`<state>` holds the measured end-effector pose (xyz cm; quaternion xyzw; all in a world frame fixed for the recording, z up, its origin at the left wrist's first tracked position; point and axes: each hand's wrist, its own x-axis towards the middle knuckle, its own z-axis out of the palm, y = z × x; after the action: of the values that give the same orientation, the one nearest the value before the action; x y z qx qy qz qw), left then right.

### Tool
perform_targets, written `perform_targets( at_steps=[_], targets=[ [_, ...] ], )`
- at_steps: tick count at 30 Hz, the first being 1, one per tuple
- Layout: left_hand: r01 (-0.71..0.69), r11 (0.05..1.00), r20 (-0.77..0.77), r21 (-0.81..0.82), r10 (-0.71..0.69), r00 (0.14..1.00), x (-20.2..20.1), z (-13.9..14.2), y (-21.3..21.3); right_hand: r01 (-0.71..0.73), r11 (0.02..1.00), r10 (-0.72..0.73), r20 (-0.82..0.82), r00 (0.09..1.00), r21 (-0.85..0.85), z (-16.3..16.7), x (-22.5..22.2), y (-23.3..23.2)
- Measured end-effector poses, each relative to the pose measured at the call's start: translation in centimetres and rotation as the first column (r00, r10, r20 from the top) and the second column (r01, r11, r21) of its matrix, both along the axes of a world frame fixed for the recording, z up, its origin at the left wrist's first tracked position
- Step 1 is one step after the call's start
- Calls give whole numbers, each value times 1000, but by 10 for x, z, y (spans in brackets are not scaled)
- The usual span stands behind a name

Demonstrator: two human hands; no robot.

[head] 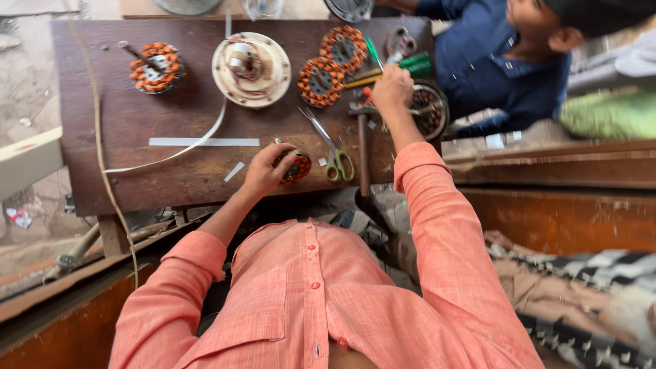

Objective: The person works on a small motor stator, using a screwdriver to adjust copper windings and a pair of scissors to trim wires. They repeatedly reposition the stator and use tools to manipulate the internal components.

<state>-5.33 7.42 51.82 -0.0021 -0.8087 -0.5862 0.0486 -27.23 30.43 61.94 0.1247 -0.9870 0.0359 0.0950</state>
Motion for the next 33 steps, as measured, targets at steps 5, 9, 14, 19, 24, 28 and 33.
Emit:
perform_targets(
  at_steps=[5,9,14,19,24,28,33],
  targets=[
    [-22,998,-16,-67,21,1000,-1,5,-1,44,981,-82,199,977,188,11,-15,-21],
    [13,997,-1,-77,-14,1000,-5,9,-3,86,975,-146,300,943,205,11,-20,-30],
    [2,994,-8,-108,-3,1000,-7,12,-2,145,981,-174,254,952,129,-3,-29,-28],
    [11,991,-14,-131,-13,1000,-7,12,4,201,979,-203,366,908,45,-1,-40,-6],
    [7,992,-17,-128,-10,1000,-4,13,7,374,896,-180,573,800,-240,5,-38,17],
    [17,994,11,-112,-16,1000,-2,11,7,576,410,166,679,715,-707,-5,-13,32],
    [9,993,13,-119,-7,1000,0,4,5,581,178,348,603,718,-794,-23,37,28]
  ],
)
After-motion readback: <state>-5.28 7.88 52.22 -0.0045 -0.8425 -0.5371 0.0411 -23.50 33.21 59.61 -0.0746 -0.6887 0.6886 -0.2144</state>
